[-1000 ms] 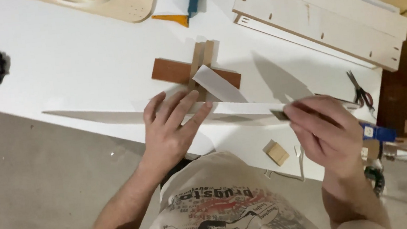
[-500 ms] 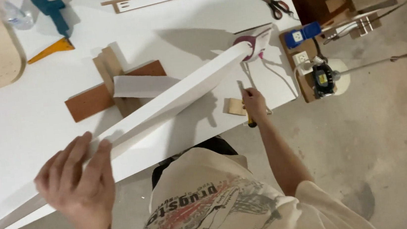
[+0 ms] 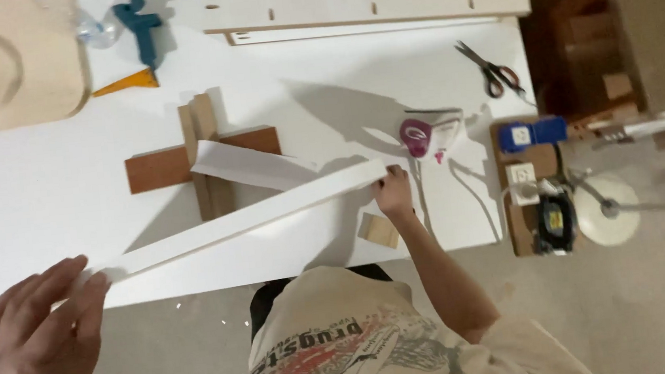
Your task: Applying and trimming edge banding on a curved wooden board using an iron, utility knife, and sanding block.
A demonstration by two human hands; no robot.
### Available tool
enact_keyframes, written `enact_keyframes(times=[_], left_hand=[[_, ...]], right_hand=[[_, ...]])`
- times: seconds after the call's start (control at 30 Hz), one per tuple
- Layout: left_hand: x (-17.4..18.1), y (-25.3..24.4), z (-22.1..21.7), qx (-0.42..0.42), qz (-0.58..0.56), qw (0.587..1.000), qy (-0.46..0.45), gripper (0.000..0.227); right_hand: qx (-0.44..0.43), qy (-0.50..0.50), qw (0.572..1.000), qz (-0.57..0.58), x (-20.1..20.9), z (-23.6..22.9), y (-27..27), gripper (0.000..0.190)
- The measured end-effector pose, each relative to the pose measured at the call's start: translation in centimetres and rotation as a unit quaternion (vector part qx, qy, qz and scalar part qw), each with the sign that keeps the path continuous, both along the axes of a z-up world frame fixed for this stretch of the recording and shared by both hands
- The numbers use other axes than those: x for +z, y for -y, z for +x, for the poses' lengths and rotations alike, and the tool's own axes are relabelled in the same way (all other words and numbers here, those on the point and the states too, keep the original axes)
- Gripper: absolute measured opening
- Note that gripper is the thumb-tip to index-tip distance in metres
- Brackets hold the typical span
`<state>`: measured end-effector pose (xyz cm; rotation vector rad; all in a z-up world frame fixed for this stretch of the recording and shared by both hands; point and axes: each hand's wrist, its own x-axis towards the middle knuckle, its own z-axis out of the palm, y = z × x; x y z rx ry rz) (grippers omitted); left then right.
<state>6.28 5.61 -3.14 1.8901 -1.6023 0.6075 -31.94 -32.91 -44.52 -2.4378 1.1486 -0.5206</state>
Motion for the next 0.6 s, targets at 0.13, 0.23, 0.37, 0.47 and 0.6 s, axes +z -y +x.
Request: enact_keyframes(times=[0.13,0.23,0.37,0.47,0.6], left_hand=[[0.3,-0.3,-1.6,-0.026,-0.003,1.0,0.001,0.017],[0.6,-0.1,-2.9,-0.021,-0.011,1.0,-0.007,0.013],[0.1,0.5,-4.9,0.036,-0.061,0.996,-0.046,0.016],[0.6,1.1,-5.5,0.047,-0.076,0.995,-0.051,0.017],[1.3,1.8,-5.8,0.076,-0.05,0.993,-0.071,0.018]], right_hand=[[-0.08,0.407,0.825,0.385,12.7,4.0,-1.2,0.027],[-0.155,0.201,0.906,0.34,21.4,7.7,-0.5,0.02],[0.031,0.169,0.922,0.346,19.5,12.8,5.2,0.013],[0.187,-0.066,0.941,0.275,16.5,19.2,6.5,0.035],[0.305,-0.259,0.893,0.207,17.0,21.0,4.7,0.076]])
